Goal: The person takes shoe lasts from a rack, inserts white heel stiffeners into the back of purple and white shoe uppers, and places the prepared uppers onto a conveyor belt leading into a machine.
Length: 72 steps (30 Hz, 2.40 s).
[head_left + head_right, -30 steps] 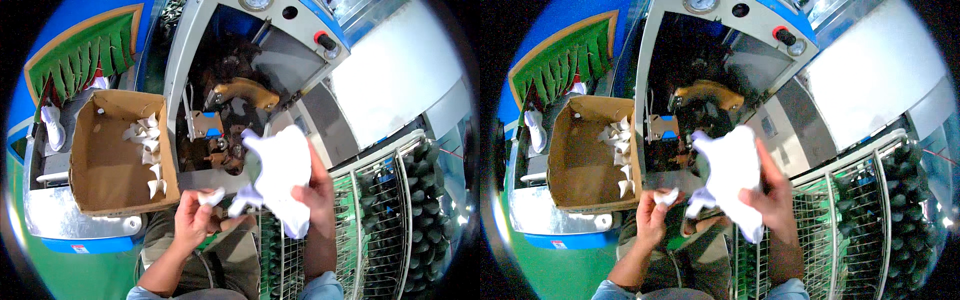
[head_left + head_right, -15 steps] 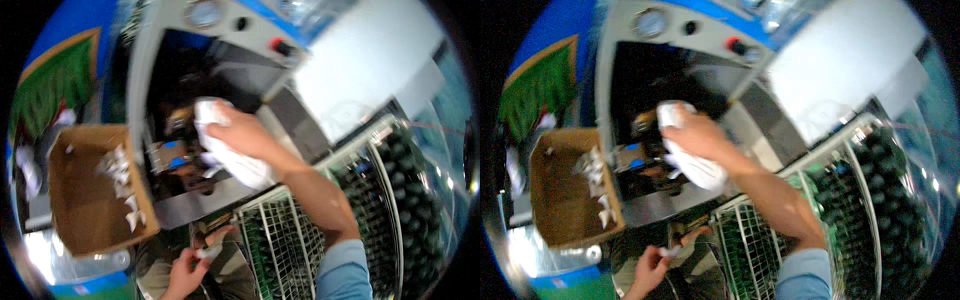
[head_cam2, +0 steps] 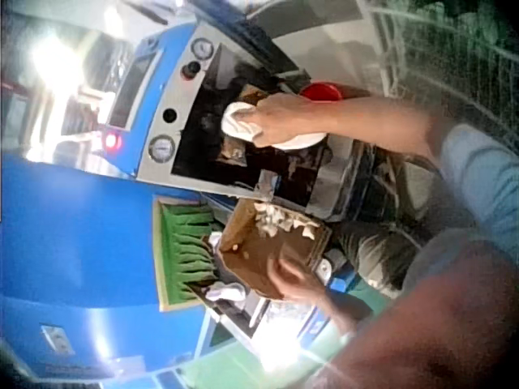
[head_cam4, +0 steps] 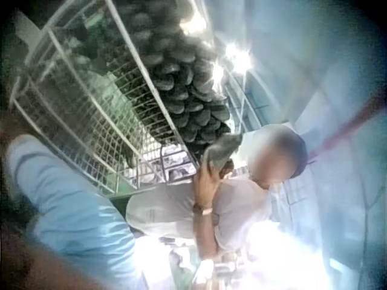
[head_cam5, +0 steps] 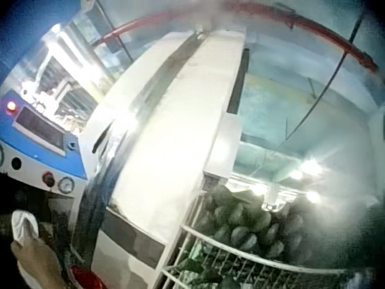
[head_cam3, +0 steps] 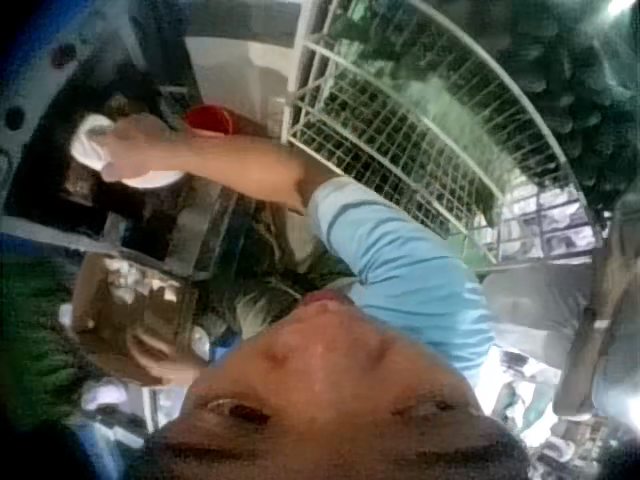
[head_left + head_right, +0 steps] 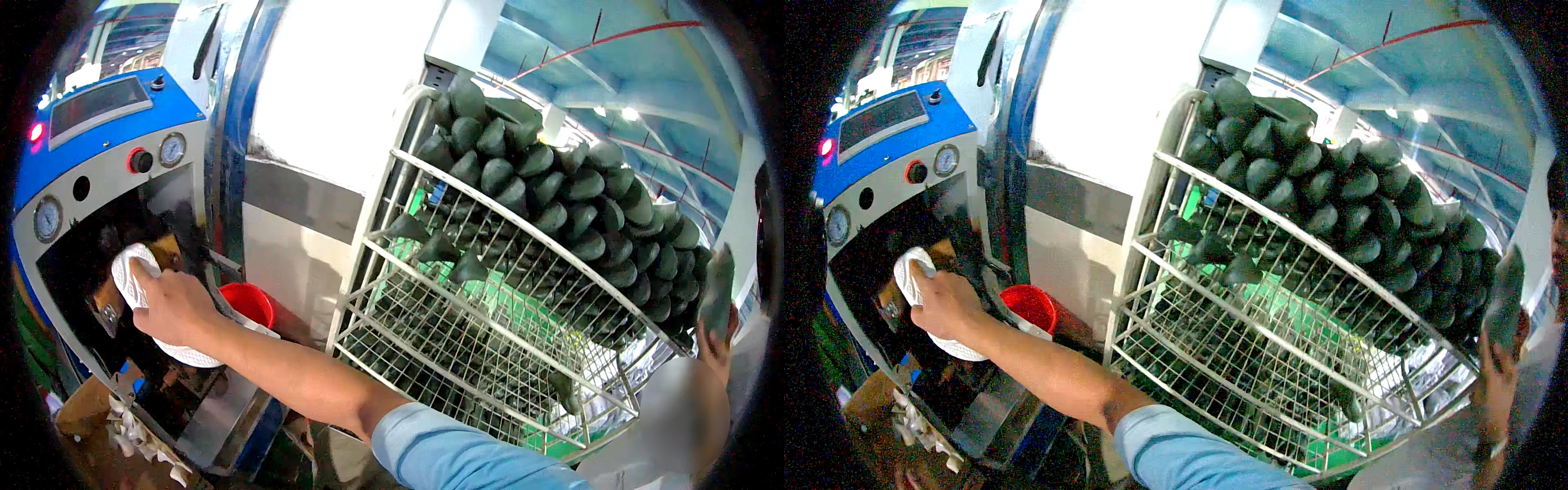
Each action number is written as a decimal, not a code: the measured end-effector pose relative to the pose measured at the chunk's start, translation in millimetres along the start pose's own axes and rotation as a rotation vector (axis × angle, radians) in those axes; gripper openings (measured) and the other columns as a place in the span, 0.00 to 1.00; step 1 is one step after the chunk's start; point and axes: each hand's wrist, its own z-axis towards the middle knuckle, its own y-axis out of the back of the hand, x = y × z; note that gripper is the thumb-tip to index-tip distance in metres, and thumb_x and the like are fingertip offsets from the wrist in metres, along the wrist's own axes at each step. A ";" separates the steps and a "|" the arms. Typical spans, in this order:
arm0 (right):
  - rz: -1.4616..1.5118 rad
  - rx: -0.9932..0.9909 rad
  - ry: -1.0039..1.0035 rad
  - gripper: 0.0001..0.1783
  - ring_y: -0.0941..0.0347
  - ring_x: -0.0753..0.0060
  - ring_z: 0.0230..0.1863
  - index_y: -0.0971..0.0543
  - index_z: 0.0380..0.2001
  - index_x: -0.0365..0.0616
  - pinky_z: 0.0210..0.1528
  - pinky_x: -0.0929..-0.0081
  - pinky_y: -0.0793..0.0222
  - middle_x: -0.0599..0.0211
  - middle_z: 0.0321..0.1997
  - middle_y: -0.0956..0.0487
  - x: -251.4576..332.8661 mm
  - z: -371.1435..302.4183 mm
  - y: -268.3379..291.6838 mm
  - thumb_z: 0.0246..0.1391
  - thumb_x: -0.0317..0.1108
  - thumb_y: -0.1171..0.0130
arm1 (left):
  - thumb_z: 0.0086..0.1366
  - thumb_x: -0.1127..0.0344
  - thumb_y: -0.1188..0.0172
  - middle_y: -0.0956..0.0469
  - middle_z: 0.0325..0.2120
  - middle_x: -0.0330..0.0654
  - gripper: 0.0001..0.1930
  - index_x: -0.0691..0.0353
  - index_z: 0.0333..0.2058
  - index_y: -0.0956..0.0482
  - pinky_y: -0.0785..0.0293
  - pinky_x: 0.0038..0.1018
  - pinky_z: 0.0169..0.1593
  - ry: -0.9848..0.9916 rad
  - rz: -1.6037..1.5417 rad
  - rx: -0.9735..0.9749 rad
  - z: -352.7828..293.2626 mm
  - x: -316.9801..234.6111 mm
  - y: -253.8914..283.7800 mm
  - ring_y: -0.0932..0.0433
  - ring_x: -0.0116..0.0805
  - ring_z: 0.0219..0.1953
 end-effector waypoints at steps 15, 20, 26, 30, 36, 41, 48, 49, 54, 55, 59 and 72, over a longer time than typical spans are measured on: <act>-0.020 0.045 0.474 0.43 0.25 0.53 0.42 0.30 0.62 0.71 0.42 0.58 0.26 0.50 0.43 0.28 1.2 -259.2 45.5 0.37 0.43 0.30 | 0.61 0.23 0.61 0.27 0.56 0.48 0.48 0.61 0.63 0.37 0.27 0.42 0.57 1.126 -1.644 1.057 -104.0 -26.6 -87.2 0.27 0.47 0.56; 1.167 0.278 -0.357 0.55 0.23 0.51 0.39 0.62 0.73 0.45 0.45 0.63 0.23 0.48 0.52 0.29 -11.5 -191.7 27.3 0.57 0.47 0.37 | 0.62 0.58 0.36 0.21 0.36 0.44 0.17 0.66 0.43 0.24 0.25 0.31 0.45 1.089 -1.238 0.889 -140.1 2.5 -90.3 0.22 0.34 0.37; 1.860 0.017 -0.547 0.29 0.24 0.57 0.36 0.33 0.55 0.38 0.35 0.62 0.23 0.57 0.40 0.24 9.0 -69.2 -37.7 0.51 0.35 0.38 | 0.59 0.67 0.33 0.22 0.36 0.41 0.21 0.74 0.47 0.25 0.26 0.24 0.43 0.870 -0.917 0.879 -186.0 32.5 -69.7 0.24 0.28 0.36; 1.627 -0.035 -0.345 0.39 0.28 0.77 0.46 0.38 0.65 0.38 0.51 0.79 0.31 0.61 0.48 0.23 9.9 -127.4 -6.3 0.51 0.30 0.35 | 0.61 0.64 0.33 0.26 0.31 0.35 0.16 0.69 0.42 0.23 0.32 0.22 0.38 0.845 -0.814 0.831 -188.9 13.1 -49.3 0.29 0.25 0.32; 0.866 -0.024 -0.336 0.39 0.30 0.72 0.59 0.31 0.62 0.39 0.61 0.73 0.35 0.57 0.60 0.25 -113.1 -344.5 -33.8 0.48 0.38 0.29 | 0.63 0.67 0.36 0.30 0.54 0.51 0.27 0.77 0.55 0.34 0.32 0.32 0.57 0.946 -0.697 0.975 -218.0 67.4 -58.7 0.29 0.36 0.52; 0.484 -0.064 -1.302 0.33 0.27 0.66 0.57 0.34 0.64 0.37 0.58 0.71 0.34 0.54 0.60 0.25 -150.8 -512.3 -52.4 0.57 0.34 0.38 | 0.62 0.67 0.35 0.28 0.53 0.51 0.23 0.75 0.51 0.29 0.34 0.32 0.58 0.862 -0.606 1.064 -203.7 55.5 -73.3 0.29 0.36 0.52; 0.111 -0.370 -1.779 0.31 0.32 0.64 0.61 0.37 0.66 0.42 0.62 0.69 0.35 0.53 0.62 0.28 -170.7 -680.0 -86.2 0.61 0.35 0.44 | 0.56 0.70 0.37 0.29 0.58 0.54 0.12 0.73 0.35 0.23 0.35 0.33 0.58 0.444 -0.394 1.197 -204.3 13.5 -89.3 0.28 0.42 0.54; 0.094 -0.451 -1.802 0.30 0.33 0.64 0.62 0.38 0.66 0.43 0.62 0.69 0.36 0.53 0.62 0.29 -180.1 -693.1 -86.9 0.62 0.35 0.45 | 0.56 0.70 0.37 0.29 0.58 0.54 0.13 0.73 0.37 0.23 0.34 0.32 0.58 0.415 -0.385 1.204 -207.6 -1.9 -87.5 0.28 0.42 0.53; 0.111 -0.993 -1.924 0.29 0.37 0.63 0.65 0.40 0.68 0.46 0.65 0.68 0.37 0.52 0.64 0.31 -214.9 -757.7 -104.8 0.65 0.35 0.50 | 0.56 0.67 0.33 0.32 0.59 0.57 0.16 0.72 0.39 0.23 0.35 0.35 0.59 0.168 -0.264 1.287 -217.0 -1.6 -87.4 0.29 0.48 0.56; 0.151 -1.167 -1.931 0.29 0.38 0.63 0.66 0.41 0.68 0.47 0.65 0.67 0.37 0.52 0.64 0.32 -220.0 -770.1 -110.4 0.66 0.35 0.51 | 0.55 0.68 0.32 0.34 0.60 0.59 0.15 0.71 0.38 0.24 0.37 0.37 0.60 0.093 -0.241 1.286 -217.9 12.7 -87.1 0.31 0.51 0.58; 0.455 -1.860 -1.646 0.28 0.41 0.62 0.68 0.43 0.69 0.49 0.67 0.66 0.38 0.51 0.66 0.33 -283.1 -813.0 -108.8 0.68 0.35 0.54 | 0.54 0.70 0.32 0.37 0.62 0.64 0.13 0.72 0.33 0.25 0.40 0.38 0.63 0.059 -0.157 1.323 -213.4 -26.8 -87.4 0.34 0.56 0.62; 2.014 -1.113 0.428 0.26 0.26 0.51 0.53 0.38 0.65 0.38 0.53 0.60 0.25 0.47 0.56 0.25 -380.7 -906.6 -121.2 0.69 0.39 0.58 | 0.53 0.68 0.32 0.39 0.65 0.55 0.28 0.67 0.53 0.27 0.41 0.35 0.65 0.012 0.086 1.361 -217.7 -59.8 -96.5 0.38 0.45 0.66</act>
